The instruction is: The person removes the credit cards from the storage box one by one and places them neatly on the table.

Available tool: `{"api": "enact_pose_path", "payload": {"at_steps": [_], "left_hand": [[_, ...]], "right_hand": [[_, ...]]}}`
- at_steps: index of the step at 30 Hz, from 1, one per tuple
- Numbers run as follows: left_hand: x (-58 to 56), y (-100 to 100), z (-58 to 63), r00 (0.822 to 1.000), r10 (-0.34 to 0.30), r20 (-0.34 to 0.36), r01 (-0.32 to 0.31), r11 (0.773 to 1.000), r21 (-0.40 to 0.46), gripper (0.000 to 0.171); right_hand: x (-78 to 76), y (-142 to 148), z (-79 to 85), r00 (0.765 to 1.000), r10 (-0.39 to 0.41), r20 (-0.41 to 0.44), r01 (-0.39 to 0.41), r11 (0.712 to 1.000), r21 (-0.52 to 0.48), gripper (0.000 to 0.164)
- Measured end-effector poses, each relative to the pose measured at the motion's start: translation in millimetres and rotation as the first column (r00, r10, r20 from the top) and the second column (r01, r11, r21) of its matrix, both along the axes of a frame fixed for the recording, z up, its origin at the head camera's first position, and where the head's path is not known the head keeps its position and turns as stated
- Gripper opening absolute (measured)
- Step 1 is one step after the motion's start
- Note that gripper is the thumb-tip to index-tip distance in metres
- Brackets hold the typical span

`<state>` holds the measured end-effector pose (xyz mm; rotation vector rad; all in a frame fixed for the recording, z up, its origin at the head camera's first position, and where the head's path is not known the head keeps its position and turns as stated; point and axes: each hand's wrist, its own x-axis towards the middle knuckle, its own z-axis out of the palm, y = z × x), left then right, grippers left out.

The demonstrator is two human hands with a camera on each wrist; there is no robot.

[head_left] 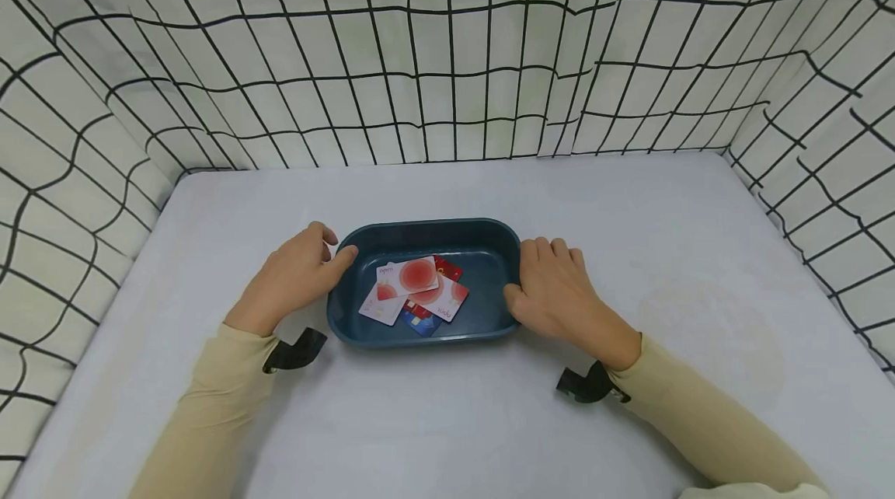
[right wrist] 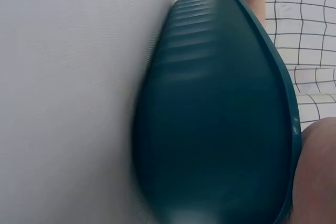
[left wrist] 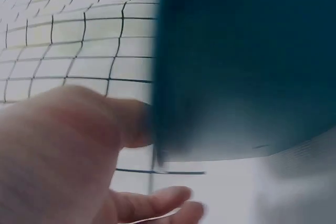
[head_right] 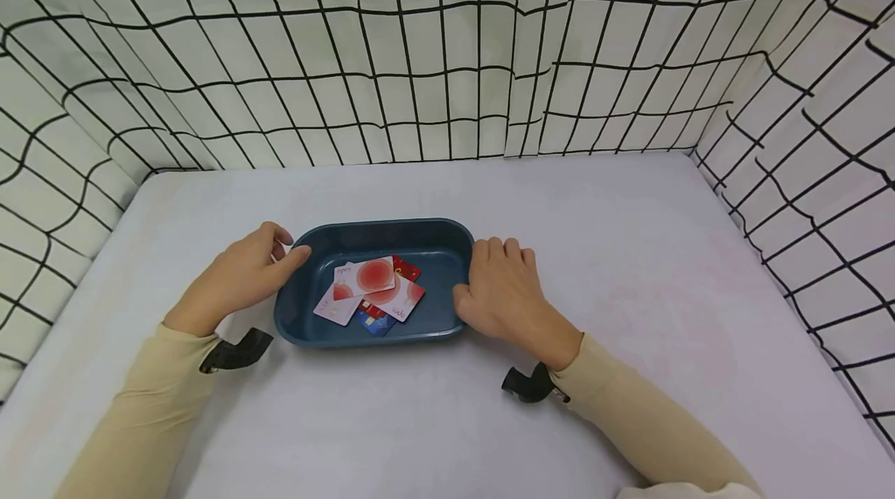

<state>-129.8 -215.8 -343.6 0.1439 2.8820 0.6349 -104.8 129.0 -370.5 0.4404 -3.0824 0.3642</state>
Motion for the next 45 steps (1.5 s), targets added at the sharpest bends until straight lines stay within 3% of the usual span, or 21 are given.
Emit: {"api": "enact_pose_path", "payload": {"at_steps": [4,7,10,16,22,25,32,35,38,45], "left_hand": [[-4.0,-2.3,-7.4,0.995,0.033,0.090,-0.041,0.995,0.094,0.045],[-5.7,-0.9,-12.8,0.995,0.044,0.094,-0.060,0.985,0.163,0.037],[-6.2,2.8,-16.4,0.995,0.065,0.071,-0.079,0.975,0.209,0.030],[-5.9,10.4,-22.2,0.991,0.114,0.064,-0.127,0.955,0.268,0.026],[-4.9,12.2,-29.7,0.989,0.141,0.036,-0.146,0.946,0.291,0.018],[-3.9,11.5,-31.9,0.991,0.135,-0.009,-0.128,0.956,0.265,0.014],[-1.3,11.6,-32.0,0.978,0.097,-0.187,-0.076,0.990,0.115,0.016],[-1.5,12.8,-30.9,0.964,0.076,-0.256,-0.065,0.997,0.053,0.018],[-0.8,14.6,-29.8,0.938,0.047,-0.343,-0.060,0.998,-0.027,0.021],[1.6,15.9,-29.2,0.846,-0.029,-0.532,-0.068,0.984,-0.162,0.027]], "right_hand": [[-2.8,2.3,5.2,0.997,-0.011,0.071,0.012,1.000,-0.008,0.045],[-7.0,5.4,14.7,0.994,-0.023,0.106,0.027,0.999,-0.032,0.067],[-10.9,7.0,24.7,0.995,-0.025,0.094,0.033,0.996,-0.083,0.075],[-13.5,-4.4,35.9,0.999,0.044,0.003,-0.043,0.984,-0.172,0.069],[-14.5,-24.8,32.5,0.976,0.209,-0.056,-0.216,0.947,-0.238,0.059],[-14.6,-30.0,26.5,0.959,0.273,-0.078,-0.284,0.920,-0.270,0.053],[-17.8,-37.2,13.9,0.941,0.321,-0.107,-0.339,0.887,-0.313,0.045],[-19.9,-39.3,9.8,0.934,0.336,-0.118,-0.356,0.877,-0.323,0.043],[-21.0,-40.6,5.7,0.927,0.348,-0.136,-0.374,0.871,-0.318,0.041],[-23.1,-41.7,0.6,0.910,0.393,-0.133,-0.413,0.885,-0.215,0.043]]}}
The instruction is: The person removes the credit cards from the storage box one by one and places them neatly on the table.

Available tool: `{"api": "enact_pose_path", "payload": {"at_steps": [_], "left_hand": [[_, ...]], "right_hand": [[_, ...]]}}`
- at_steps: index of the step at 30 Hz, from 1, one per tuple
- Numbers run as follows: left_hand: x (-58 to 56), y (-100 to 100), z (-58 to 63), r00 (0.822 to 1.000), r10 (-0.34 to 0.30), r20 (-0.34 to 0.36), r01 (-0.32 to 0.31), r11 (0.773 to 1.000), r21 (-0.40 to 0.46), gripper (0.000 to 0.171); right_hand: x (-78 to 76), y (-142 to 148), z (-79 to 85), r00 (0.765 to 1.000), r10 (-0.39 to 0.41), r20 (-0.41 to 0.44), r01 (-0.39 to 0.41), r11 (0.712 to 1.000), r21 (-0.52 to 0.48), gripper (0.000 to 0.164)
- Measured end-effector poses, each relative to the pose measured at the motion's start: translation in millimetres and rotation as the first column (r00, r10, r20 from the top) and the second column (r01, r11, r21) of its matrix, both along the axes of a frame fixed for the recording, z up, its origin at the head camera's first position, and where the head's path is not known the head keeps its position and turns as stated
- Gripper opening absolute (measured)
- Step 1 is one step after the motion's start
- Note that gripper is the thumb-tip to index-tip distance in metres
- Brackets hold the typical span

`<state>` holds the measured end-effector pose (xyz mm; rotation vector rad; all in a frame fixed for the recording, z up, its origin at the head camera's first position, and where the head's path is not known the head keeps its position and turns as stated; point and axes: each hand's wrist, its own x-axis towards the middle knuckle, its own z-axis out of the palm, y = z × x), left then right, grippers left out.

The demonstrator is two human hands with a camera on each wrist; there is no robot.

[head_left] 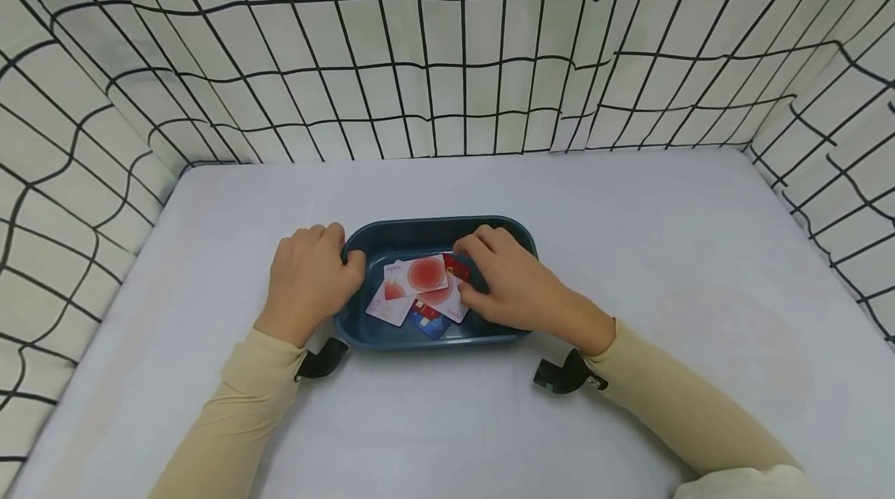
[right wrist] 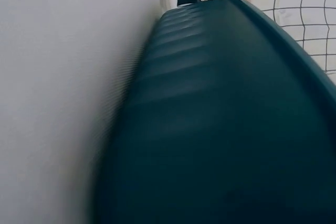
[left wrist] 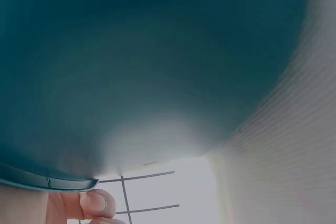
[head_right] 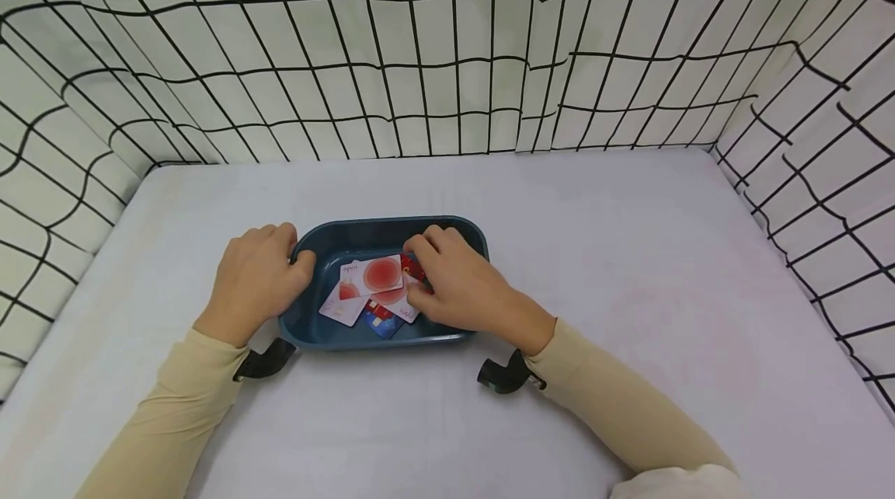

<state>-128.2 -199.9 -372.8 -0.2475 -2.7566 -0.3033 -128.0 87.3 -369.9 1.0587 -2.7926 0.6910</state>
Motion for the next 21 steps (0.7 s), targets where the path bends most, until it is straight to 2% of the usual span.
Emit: {"api": "enact_pose_path", "payload": {"at_steps": [4,8,13,21], "left_hand": [[0.3,0.4,1.3,1.000,-0.015,-0.022,0.015,1.000,-0.018,0.027],[-0.4,0.0,1.6,1.000,-0.025,-0.002,0.025,1.000,-0.016,0.027],[-1.6,-0.6,1.7,0.999,-0.053,-0.011,0.053,0.998,-0.015,0.027],[-2.0,-0.8,0.9,0.999,-0.046,-0.016,0.045,0.998,-0.053,0.026]], "right_hand": [[-1.7,1.1,0.2,0.999,0.029,0.016,-0.030,0.999,0.037,0.044],[-2.9,2.2,1.3,0.995,0.052,0.080,-0.055,0.998,0.038,0.046],[-2.9,1.7,3.4,0.987,0.065,0.146,-0.072,0.997,0.042,0.055],[-3.4,0.2,4.9,0.982,0.068,0.176,-0.081,0.995,0.066,0.067]]}}
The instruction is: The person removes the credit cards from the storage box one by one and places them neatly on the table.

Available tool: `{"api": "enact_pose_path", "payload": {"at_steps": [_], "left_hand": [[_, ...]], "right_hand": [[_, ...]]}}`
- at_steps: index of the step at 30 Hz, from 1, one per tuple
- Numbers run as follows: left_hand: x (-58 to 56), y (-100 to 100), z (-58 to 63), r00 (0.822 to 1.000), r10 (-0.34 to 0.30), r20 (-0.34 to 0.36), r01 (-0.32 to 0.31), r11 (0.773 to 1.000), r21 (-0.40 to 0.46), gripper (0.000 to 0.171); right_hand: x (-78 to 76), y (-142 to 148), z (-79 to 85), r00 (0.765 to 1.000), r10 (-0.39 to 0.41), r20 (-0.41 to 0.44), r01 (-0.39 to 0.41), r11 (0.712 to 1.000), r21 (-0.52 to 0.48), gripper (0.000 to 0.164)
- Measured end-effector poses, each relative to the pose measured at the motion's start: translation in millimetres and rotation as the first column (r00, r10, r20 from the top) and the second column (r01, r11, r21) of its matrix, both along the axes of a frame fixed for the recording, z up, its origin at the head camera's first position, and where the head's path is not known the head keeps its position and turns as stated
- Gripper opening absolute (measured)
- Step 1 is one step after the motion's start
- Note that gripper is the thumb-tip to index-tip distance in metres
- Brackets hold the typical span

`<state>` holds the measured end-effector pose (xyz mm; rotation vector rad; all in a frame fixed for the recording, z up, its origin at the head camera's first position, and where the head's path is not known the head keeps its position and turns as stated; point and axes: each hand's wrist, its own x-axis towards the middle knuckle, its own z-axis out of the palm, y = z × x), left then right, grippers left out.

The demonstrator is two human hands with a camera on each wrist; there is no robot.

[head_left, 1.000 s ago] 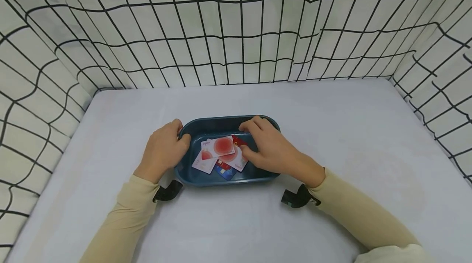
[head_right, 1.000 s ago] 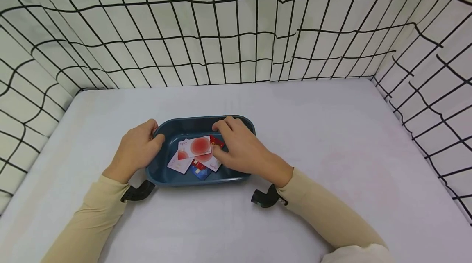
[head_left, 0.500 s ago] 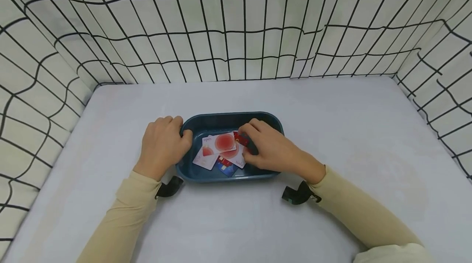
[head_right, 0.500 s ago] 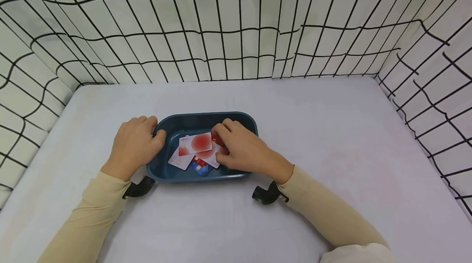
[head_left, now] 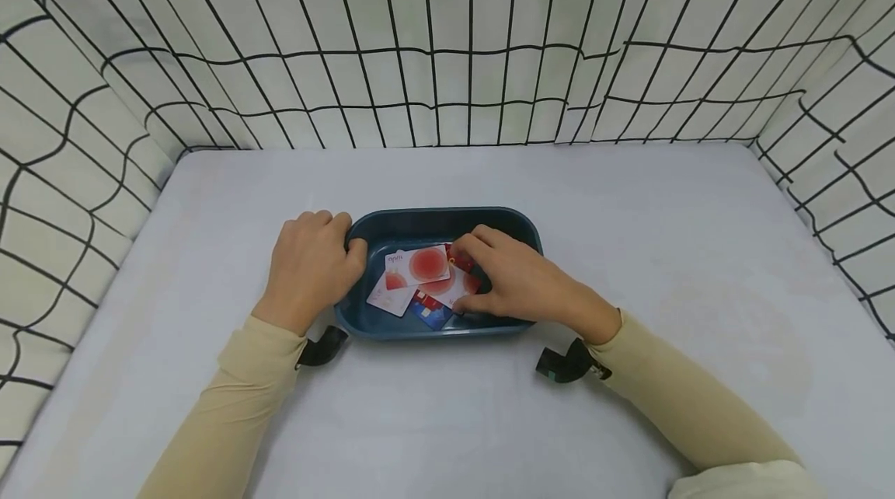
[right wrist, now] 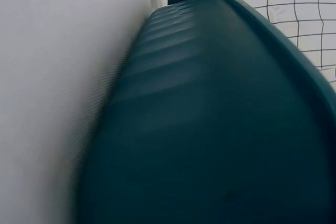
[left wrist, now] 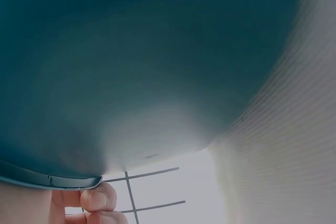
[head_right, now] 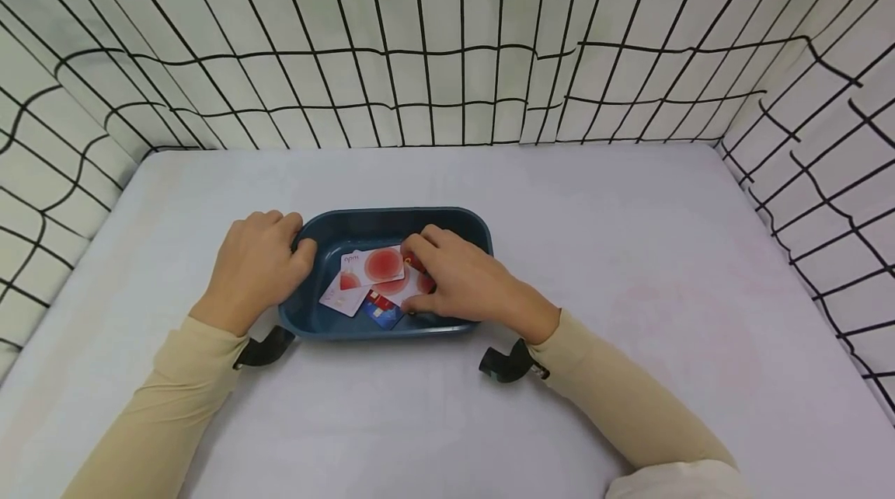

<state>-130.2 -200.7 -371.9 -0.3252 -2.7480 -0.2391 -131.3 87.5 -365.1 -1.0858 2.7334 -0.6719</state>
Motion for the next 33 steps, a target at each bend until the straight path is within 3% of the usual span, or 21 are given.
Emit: {"api": "enact_pose_path", "payload": {"at_steps": [8,15,21,28,33], "left_hand": [[2.2,4.5,6.3,0.999,0.034,0.010,-0.033,0.999,-0.031,0.024],[1.9,8.5,6.2,0.994,0.066,-0.086,-0.073,0.994,-0.083,0.024],[3.6,7.6,1.5,0.991,0.080,-0.111,-0.091,0.991,-0.094,0.025],[7.3,5.6,-1.4,0.992,0.038,-0.118,-0.044,0.998,-0.050,0.022],[10.0,2.6,1.1,0.993,0.018,-0.118,-0.024,0.999,-0.049,0.020]], "right_hand": [[-6.4,0.3,9.5,0.998,0.023,0.058,-0.022,1.000,-0.021,0.058],[-15.2,0.4,28.8,0.997,0.078,0.023,-0.079,0.996,0.047,0.057],[-30.2,-12.9,42.5,0.992,0.122,0.019,-0.123,0.992,0.031,0.059],[-43.2,-37.1,46.8,0.987,0.159,0.016,-0.158,0.987,-0.021,0.052],[-46.8,-54.3,43.2,0.988,0.150,0.018,-0.151,0.988,0.021,0.049]]}}
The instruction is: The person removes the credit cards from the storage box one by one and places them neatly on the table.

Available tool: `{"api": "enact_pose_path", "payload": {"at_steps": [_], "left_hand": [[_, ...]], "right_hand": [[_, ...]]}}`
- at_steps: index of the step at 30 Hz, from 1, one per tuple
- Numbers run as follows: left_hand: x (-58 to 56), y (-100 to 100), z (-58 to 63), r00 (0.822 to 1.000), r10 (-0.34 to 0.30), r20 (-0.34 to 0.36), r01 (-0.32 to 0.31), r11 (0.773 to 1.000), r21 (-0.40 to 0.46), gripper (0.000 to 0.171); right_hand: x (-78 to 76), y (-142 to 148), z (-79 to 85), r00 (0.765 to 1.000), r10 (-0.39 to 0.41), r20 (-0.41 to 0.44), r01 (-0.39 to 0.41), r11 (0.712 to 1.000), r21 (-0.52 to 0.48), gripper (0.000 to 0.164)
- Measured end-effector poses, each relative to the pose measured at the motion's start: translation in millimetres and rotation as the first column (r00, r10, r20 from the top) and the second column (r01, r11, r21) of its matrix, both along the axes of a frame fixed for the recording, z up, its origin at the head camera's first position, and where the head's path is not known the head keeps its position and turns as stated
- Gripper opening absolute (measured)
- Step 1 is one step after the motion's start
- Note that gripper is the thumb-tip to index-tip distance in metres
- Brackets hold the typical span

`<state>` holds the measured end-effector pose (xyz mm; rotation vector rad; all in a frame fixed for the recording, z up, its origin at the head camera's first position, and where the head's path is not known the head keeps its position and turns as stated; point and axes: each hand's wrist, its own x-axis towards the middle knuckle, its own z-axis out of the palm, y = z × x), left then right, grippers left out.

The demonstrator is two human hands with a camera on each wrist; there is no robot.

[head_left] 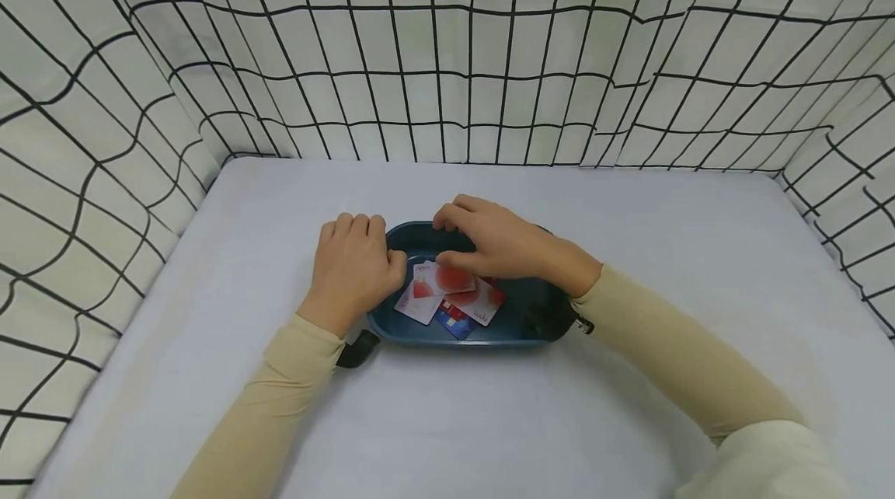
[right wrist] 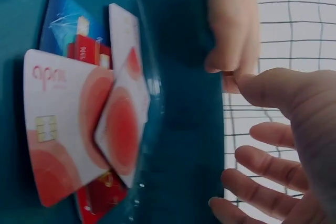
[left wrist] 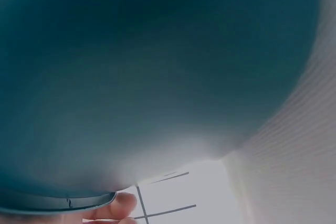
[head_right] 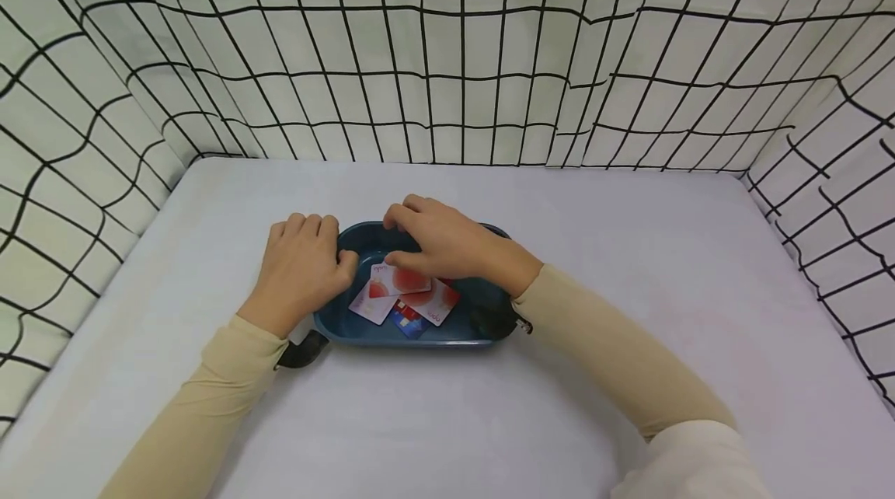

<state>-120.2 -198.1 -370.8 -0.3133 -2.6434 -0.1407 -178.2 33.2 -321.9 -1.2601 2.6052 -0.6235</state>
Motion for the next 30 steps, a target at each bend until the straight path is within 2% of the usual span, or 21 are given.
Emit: {"api": "enact_pose_path", "payload": {"at_steps": [4,11,17,22,30], "left_hand": [[-0.6,0.9,-2.0,1.000,-0.014,-0.010,0.014,1.000,-0.006,0.020],[-2.3,1.7,-2.6,0.999,-0.039,-0.017,0.039,0.999,0.004,0.020],[-3.0,0.4,-2.0,0.999,-0.039,-0.013,0.039,0.999,0.005,0.018],[-2.4,1.0,-1.5,0.999,-0.022,0.028,0.023,1.000,-0.002,0.018],[-3.0,1.1,-1.8,0.999,-0.019,0.026,0.020,1.000,-0.017,0.019]], "right_hand": [[-0.9,-6.0,-10.1,1.000,0.002,-0.025,-0.002,1.000,0.012,0.046],[3.9,-9.6,-21.1,0.997,0.063,-0.033,-0.063,0.998,0.001,0.047],[0.0,-13.0,-27.7,0.998,0.038,0.056,-0.039,0.999,0.011,0.050],[-1.2,-14.2,-30.3,0.990,0.044,0.133,-0.048,0.998,0.030,0.055],[-4.3,-13.2,-34.5,0.984,0.055,0.169,-0.065,0.996,0.058,0.057]]}}
